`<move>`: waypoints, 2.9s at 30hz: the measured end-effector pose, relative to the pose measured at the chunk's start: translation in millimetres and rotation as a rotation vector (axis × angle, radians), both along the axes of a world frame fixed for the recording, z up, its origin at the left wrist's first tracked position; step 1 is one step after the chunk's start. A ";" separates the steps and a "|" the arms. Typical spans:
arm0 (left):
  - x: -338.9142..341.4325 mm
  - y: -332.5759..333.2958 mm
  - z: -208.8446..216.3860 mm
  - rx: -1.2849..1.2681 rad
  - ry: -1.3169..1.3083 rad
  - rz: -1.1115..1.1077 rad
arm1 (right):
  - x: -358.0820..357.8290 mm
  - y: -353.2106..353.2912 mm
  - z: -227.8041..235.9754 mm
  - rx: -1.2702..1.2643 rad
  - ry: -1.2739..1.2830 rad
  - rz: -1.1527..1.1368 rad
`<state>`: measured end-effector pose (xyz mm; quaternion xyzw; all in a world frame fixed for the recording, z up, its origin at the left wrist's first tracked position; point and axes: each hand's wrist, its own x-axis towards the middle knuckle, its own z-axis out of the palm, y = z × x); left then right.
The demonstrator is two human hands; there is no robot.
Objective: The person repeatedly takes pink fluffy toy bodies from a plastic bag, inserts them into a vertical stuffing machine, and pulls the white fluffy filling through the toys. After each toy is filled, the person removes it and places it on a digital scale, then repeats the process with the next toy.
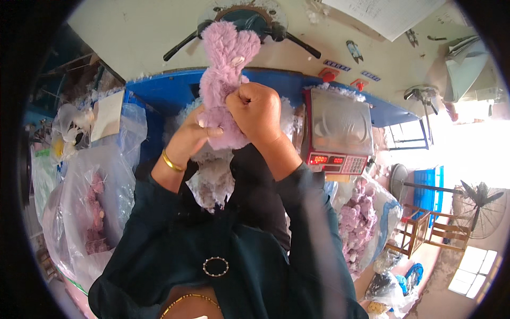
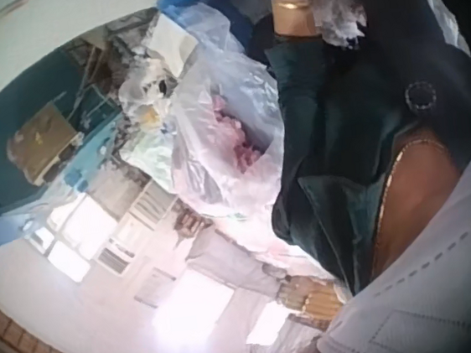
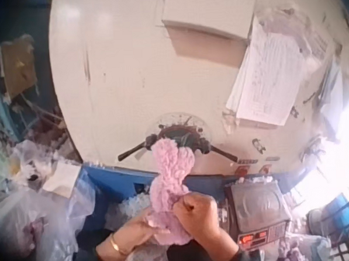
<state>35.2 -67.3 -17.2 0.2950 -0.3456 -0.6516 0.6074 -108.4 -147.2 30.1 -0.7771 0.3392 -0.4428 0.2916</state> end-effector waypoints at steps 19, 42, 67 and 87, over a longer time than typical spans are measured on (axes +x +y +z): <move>-53.6 -9.3 12.6 0.003 -0.018 0.226 | -11.4 9.1 13.6 0.128 0.306 0.050; -36.3 17.9 19.2 0.046 -0.151 0.202 | -9.4 22.6 -16.0 0.046 0.056 0.098; -45.6 45.6 23.1 0.083 -0.269 0.064 | -46.5 55.0 -3.9 0.063 0.083 0.239; 16.1 114.4 -48.9 0.565 -0.268 0.146 | -340.7 -127.4 -74.3 0.657 0.358 -0.809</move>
